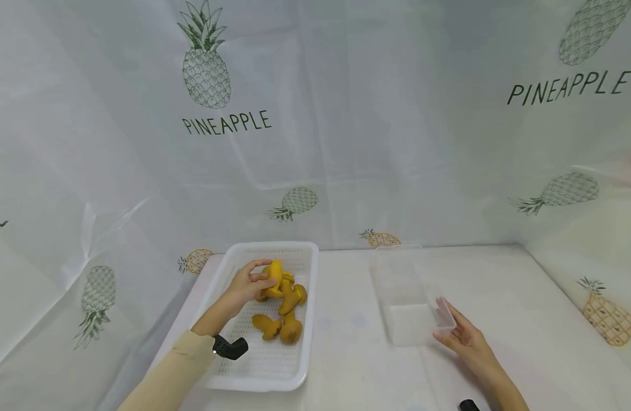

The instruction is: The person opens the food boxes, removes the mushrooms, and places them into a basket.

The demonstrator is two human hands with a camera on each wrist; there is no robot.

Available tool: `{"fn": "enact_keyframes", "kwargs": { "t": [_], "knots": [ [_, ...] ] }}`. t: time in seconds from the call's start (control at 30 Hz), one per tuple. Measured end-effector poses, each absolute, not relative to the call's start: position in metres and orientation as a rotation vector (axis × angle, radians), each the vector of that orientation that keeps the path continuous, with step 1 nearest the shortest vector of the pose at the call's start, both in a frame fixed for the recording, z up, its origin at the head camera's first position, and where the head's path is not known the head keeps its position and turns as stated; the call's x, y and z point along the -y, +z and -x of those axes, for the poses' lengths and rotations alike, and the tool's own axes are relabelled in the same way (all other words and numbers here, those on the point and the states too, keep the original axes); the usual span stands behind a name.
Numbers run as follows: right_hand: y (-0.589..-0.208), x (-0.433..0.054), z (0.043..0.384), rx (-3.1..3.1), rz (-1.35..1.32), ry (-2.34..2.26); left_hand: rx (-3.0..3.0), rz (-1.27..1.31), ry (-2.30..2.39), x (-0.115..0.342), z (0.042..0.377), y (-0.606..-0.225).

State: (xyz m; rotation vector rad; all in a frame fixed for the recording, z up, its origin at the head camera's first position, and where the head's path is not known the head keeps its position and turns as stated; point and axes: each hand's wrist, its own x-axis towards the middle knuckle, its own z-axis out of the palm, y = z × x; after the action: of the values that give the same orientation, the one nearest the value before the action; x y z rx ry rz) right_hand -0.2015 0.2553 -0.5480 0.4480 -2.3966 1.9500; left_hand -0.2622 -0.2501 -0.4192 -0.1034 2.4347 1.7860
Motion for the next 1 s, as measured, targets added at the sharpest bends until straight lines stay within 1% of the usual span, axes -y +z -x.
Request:
{"fn": "enact_keyframes", "kwargs": {
  "t": [0.2, 0.33, 0.53, 0.6, 0.83, 0.9, 1.0],
  "knots": [
    [-0.549, -0.259, 0.196, 2.432, -0.393, 1.937, -2.474, 0.099, 1.667, 0.254, 0.255, -0.428],
    [-0.551, -0.257, 0.196, 2.410, -0.412, 1.955, -2.462, 0.099, 1.628, 0.260, 0.251, -0.430],
    [-0.550, -0.255, 0.193, 2.394, -0.428, 1.966, -2.471, 0.030, 1.592, 0.269, 0.245, -0.428],
    [-0.550, -0.255, 0.193, 2.389, -0.427, 1.968, -2.497, -0.040, 1.550, 0.272, 0.245, -0.427],
    [-0.554, -0.258, 0.196, 2.286, -0.436, 2.054, -2.553, -0.487, 1.311, 0.288, 0.252, -0.419],
    [-0.554, -0.260, 0.198, 2.236, -0.442, 2.103, -2.596, -0.532, 1.273, 0.292, 0.254, -0.418],
    [-0.552, -0.263, 0.199, 2.233, -0.422, 2.146, -2.662, -0.529, 1.261, 0.298, 0.255, -0.416]
  ]
}}
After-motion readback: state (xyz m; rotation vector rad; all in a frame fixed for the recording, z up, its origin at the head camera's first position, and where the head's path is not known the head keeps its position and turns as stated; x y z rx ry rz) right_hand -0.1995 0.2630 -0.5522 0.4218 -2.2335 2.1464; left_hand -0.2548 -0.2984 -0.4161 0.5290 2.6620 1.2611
